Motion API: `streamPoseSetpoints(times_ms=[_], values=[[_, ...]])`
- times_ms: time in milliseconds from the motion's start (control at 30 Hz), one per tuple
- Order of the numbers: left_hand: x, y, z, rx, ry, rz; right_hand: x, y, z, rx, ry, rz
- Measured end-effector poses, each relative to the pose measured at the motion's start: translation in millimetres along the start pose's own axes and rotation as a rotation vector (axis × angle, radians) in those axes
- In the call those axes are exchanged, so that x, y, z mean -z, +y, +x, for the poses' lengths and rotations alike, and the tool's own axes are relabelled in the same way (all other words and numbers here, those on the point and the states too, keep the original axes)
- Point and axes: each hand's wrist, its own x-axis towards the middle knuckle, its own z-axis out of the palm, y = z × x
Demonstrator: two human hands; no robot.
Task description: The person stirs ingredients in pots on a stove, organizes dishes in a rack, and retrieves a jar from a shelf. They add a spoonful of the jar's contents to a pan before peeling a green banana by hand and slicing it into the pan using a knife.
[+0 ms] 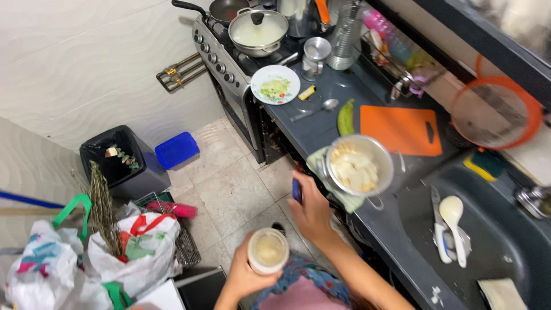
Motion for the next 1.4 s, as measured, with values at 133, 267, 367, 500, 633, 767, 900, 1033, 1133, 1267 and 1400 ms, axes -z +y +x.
streamPoseSetpoints(times_ms=[133,267,367,500,633,767,900,1033,1133,1267,1400], values=[[45.0,2.3,79.2,-0.061,0.016,0.041,-69.0,85.6,60.3,0.04,0.003,-0.716],[80.0,-21.1,143.5,-0.044,0.044,0.128,-100.0,170.3,118.8,-0.226,0.034,-0.963],[104.2,-11.9,186.7,0.028,0.042,0.07,-109.0,227.6,140.8,-0.473,0.049,-1.051],[131.6,-16.0,242.9,0.231,-0.007,-0.121,-111.7,268.7,152.4,-0.731,0.088,-1.195],[163.2,-61.3,302.1,0.11,-0.072,-0.193,-107.5,266.1,188.6,-0.583,0.291,-1.253],[203.3,-63.8,372.1,0.063,-0.123,-0.056,-109.4,273.4,242.8,-0.81,0.239,-1.166],[247.5,-69.1,433.8,0.127,-0.136,0.033,-117.4,301.7,275.4,-1.242,0.185,-1.218],[290.2,-70.0,492.3,0.02,-0.181,0.058,-121.1,318.9,280.1,-1.541,0.157,-1.186],[314.8,-89.7,533.6,-0.021,-0.207,0.167,-106.2,264.5,301.8,-1.644,0.166,-1.134],[328.4,-113.2,590.7,-0.141,-0.181,0.202,-60.7,221.6,271.4,-1.544,0.147,-1.243],[331.2,-116.1,650.9,-0.232,-0.175,0.103,-54.6,142.0,358.0,-1.005,0.583,-0.725]])
